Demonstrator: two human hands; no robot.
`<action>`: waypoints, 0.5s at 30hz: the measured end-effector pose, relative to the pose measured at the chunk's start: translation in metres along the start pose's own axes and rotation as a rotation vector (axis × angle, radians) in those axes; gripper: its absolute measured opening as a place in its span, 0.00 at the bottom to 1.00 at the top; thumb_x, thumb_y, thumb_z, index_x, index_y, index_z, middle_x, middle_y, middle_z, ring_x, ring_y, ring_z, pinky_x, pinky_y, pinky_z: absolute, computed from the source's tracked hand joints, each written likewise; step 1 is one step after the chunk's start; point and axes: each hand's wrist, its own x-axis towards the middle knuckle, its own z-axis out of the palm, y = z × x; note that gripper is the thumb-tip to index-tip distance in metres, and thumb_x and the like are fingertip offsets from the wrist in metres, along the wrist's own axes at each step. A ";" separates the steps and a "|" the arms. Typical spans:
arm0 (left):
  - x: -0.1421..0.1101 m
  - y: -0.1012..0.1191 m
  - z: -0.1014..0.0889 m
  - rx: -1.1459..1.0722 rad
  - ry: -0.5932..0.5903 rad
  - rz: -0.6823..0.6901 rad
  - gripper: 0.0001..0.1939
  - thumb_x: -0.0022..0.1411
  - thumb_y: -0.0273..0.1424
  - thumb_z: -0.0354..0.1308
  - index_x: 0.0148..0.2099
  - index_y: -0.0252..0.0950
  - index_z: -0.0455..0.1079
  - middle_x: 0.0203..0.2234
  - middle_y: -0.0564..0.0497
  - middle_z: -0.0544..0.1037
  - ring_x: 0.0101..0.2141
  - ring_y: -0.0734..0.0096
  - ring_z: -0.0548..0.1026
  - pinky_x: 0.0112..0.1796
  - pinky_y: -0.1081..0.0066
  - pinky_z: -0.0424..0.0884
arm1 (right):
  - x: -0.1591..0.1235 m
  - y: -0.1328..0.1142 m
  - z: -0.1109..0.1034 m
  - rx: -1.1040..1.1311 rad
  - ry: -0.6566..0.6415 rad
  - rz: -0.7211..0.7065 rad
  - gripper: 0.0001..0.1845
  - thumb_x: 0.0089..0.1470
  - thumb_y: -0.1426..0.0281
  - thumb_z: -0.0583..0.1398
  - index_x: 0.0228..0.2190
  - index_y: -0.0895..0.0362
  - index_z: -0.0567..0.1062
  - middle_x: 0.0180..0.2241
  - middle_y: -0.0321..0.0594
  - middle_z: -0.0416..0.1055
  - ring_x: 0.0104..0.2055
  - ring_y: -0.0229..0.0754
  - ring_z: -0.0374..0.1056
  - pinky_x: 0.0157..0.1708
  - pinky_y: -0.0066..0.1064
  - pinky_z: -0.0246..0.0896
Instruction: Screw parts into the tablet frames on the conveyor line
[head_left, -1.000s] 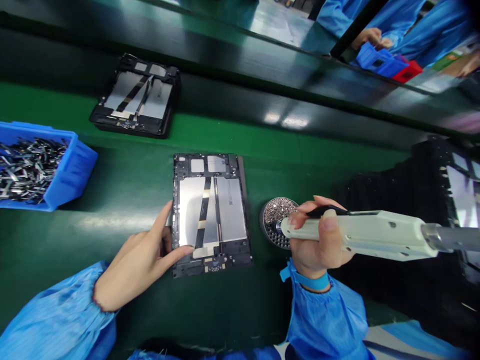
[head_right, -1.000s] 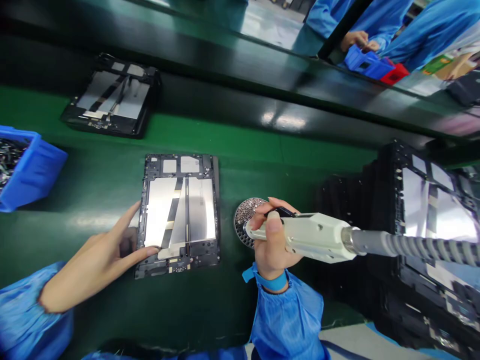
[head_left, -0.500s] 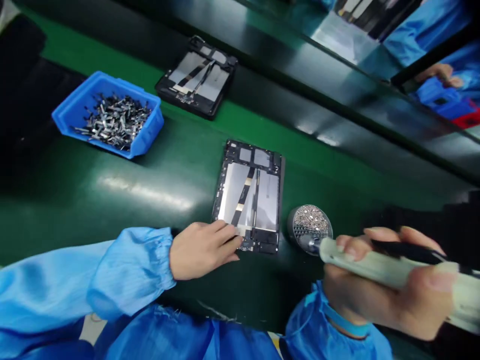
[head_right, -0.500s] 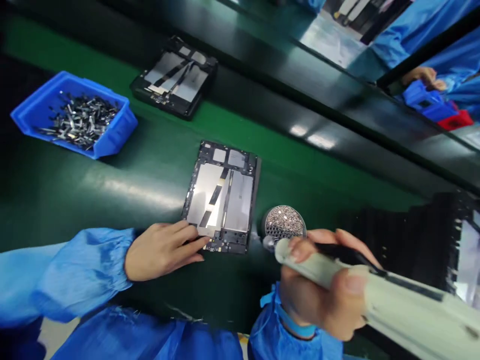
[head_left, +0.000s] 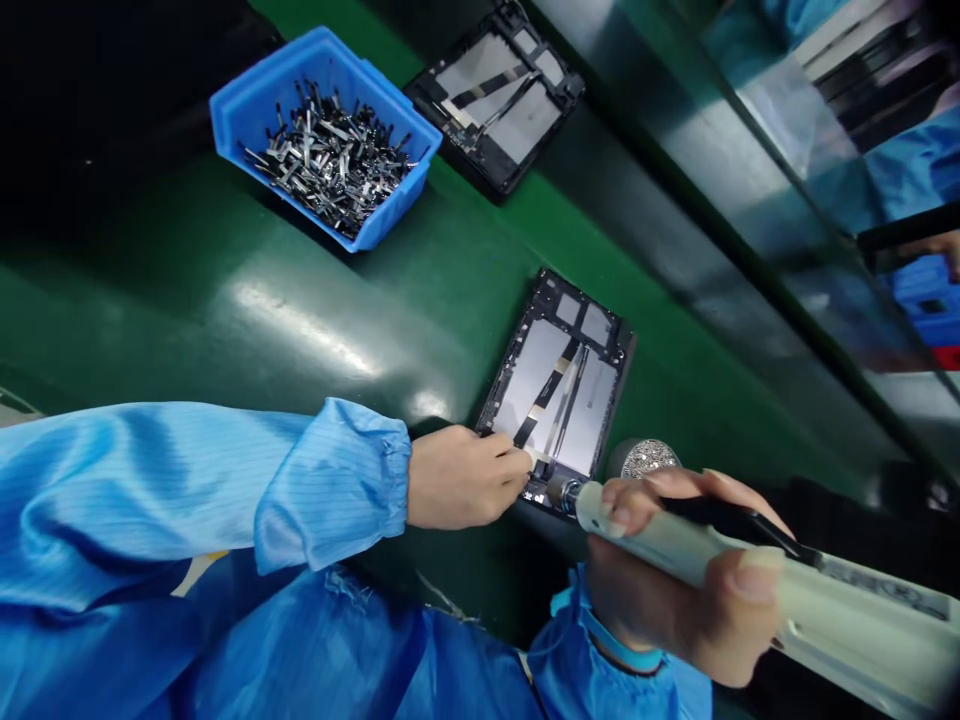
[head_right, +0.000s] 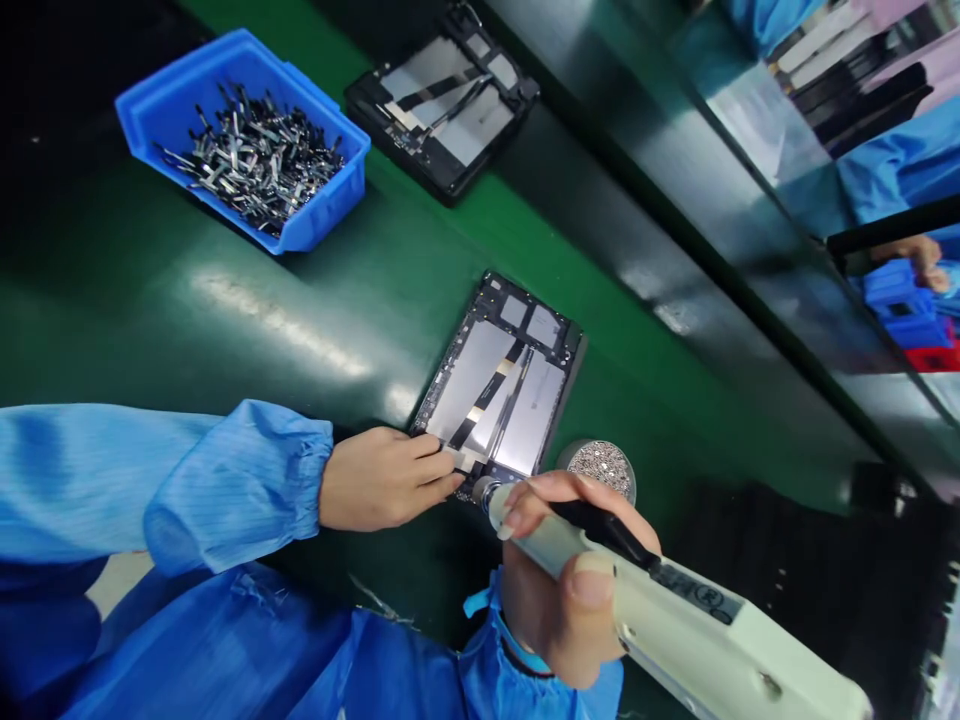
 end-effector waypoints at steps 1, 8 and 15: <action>0.000 0.000 0.001 0.004 0.022 0.008 0.14 0.70 0.26 0.44 0.42 0.31 0.73 0.35 0.44 0.72 0.34 0.67 0.68 0.23 0.67 0.59 | 0.000 0.000 0.001 -0.005 -0.001 -0.008 0.13 0.55 0.62 0.61 0.41 0.54 0.75 0.32 0.37 0.69 0.22 0.36 0.61 0.24 0.33 0.60; -0.001 -0.002 0.003 -0.013 0.089 0.017 0.14 0.69 0.26 0.46 0.39 0.31 0.73 0.33 0.45 0.72 0.32 0.67 0.68 0.22 0.68 0.58 | -0.003 -0.006 0.011 -0.132 -0.013 -0.007 0.11 0.55 0.63 0.60 0.41 0.52 0.76 0.29 0.37 0.68 0.23 0.39 0.62 0.22 0.34 0.60; -0.005 -0.002 0.007 -0.010 0.104 0.019 0.12 0.68 0.26 0.48 0.37 0.30 0.72 0.33 0.44 0.71 0.33 0.67 0.68 0.21 0.70 0.57 | -0.003 0.005 0.013 0.000 -0.042 -0.060 0.14 0.53 0.68 0.56 0.41 0.57 0.74 0.28 0.35 0.69 0.21 0.37 0.61 0.22 0.32 0.58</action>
